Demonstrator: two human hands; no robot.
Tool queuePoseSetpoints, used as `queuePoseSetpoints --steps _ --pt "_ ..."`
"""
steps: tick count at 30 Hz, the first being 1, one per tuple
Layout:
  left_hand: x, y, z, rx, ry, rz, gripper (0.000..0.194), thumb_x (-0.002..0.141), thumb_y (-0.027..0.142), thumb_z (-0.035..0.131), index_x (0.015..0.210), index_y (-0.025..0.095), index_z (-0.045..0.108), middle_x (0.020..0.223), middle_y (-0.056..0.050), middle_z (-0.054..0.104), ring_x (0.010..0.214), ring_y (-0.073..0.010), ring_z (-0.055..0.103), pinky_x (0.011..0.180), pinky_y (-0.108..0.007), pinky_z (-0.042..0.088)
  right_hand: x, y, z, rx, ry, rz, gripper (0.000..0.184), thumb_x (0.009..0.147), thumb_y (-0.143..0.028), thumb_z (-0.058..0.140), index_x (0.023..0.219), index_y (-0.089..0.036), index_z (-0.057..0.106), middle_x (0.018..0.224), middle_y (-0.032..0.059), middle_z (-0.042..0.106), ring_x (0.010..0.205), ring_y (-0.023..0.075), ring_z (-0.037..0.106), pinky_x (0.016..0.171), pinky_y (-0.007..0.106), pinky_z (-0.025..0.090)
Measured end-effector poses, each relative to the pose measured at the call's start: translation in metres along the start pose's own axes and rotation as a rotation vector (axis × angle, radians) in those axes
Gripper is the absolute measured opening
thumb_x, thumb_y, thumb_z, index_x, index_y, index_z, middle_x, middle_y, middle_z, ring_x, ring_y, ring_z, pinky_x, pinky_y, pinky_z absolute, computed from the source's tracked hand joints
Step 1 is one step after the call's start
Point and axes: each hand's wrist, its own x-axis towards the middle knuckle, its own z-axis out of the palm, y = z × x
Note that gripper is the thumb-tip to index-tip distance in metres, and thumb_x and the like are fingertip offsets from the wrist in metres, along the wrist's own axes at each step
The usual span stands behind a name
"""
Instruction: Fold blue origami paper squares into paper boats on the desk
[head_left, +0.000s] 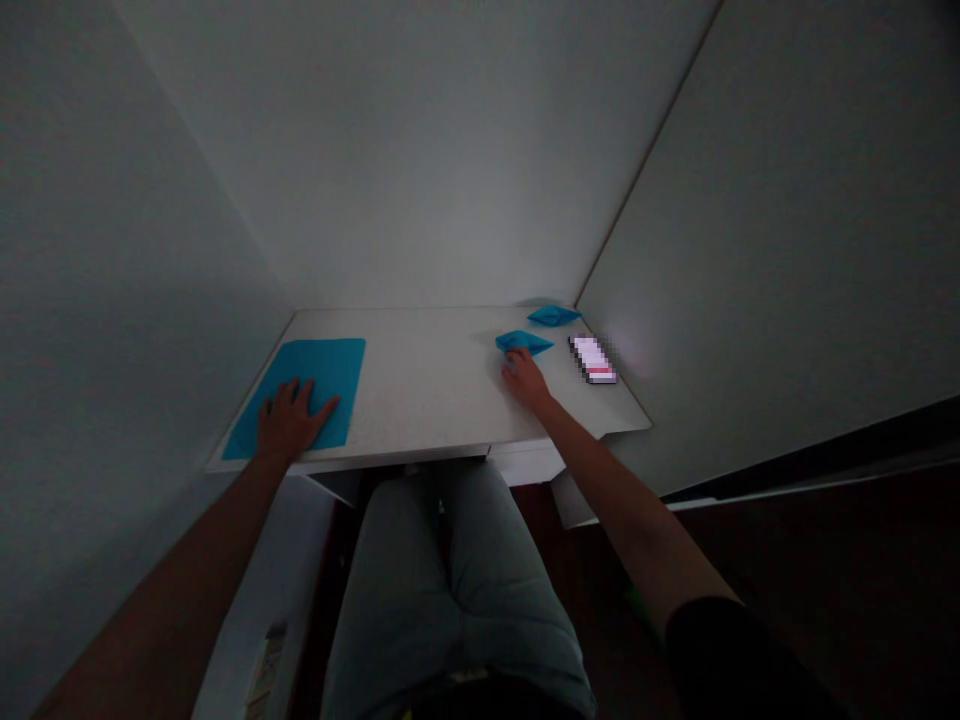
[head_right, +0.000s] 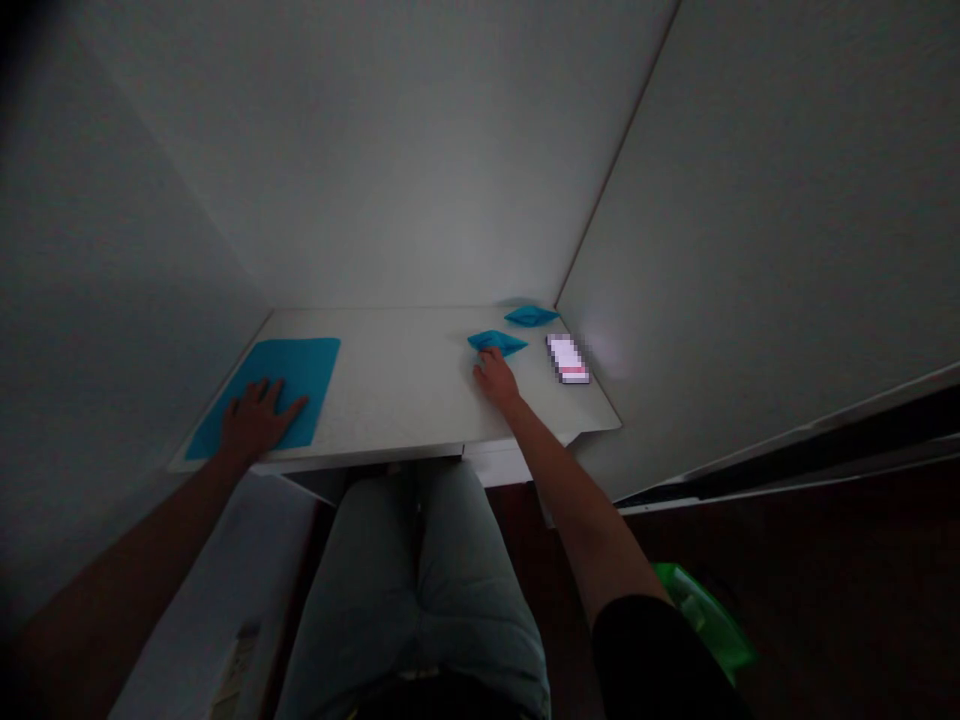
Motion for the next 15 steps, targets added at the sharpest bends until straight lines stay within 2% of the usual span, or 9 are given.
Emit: queuePoseSetpoints --steps 3,5,7,9,12,15 --pt "-0.002 0.012 -0.009 0.016 0.129 0.042 0.072 0.103 0.059 0.039 0.157 0.013 0.052 0.171 -0.023 0.042 0.162 -0.0393 0.029 0.131 -0.061 0.016 -0.024 -0.043 0.019 0.104 -0.073 -0.143 0.018 0.097 -0.023 0.057 0.111 -0.023 0.067 0.127 0.0109 0.066 0.121 0.0241 0.064 0.113 0.043 0.051" --pt "-0.002 0.032 -0.015 -0.025 0.159 0.093 0.066 0.105 0.055 0.04 0.157 0.016 0.052 0.168 -0.021 0.047 0.158 -0.0395 0.037 0.129 -0.061 0.019 -0.037 -0.068 0.031 0.205 -0.122 -0.165 0.012 0.099 -0.024 0.055 0.105 -0.025 0.066 0.118 0.0081 0.067 0.111 0.0224 0.065 0.102 0.039 0.055" --pt "-0.002 0.063 -0.019 -0.129 0.173 0.099 0.062 0.107 0.052 0.04 0.157 0.017 0.052 0.161 -0.021 0.053 0.152 -0.0396 0.044 0.126 -0.06 0.026 -0.046 -0.088 0.038 0.301 -0.143 -0.119 0.011 0.1 -0.026 0.054 0.101 -0.025 0.064 0.109 0.006 0.068 0.099 0.0208 0.066 0.09 0.035 0.057" --pt "-0.003 0.102 -0.017 -0.28 0.168 0.114 0.058 0.108 0.049 0.042 0.155 0.017 0.054 0.152 -0.021 0.06 0.145 -0.0372 0.051 0.121 -0.055 0.035 -0.052 -0.101 0.041 0.362 -0.193 -0.097 0.011 0.101 -0.03 0.054 0.099 -0.025 0.063 0.103 0.004 0.069 0.093 0.0197 0.066 0.084 0.033 0.055" --pt "-0.008 0.16 -0.005 -0.527 0.114 0.157 0.052 0.108 0.048 0.047 0.151 0.018 0.056 0.138 -0.017 0.067 0.117 -0.0292 0.069 0.113 -0.05 0.043 -0.056 -0.109 0.039 0.405 -0.259 -0.101 0.014 0.103 -0.034 0.055 0.097 -0.024 0.063 0.097 0.0022 0.071 0.087 0.0186 0.066 0.082 0.032 0.054" --pt "-0.012 0.195 0.011 -0.701 0.058 0.126 0.051 0.106 0.048 0.055 0.147 0.017 0.058 0.13 -0.014 0.069 0.1 -0.0243 0.073 0.106 -0.046 0.049 -0.059 -0.109 0.035 0.438 -0.297 -0.108 0.017 0.103 -0.039 0.056 0.1 -0.024 0.063 0.098 0.0019 0.073 0.082 0.0174 0.066 0.078 0.03 0.053"
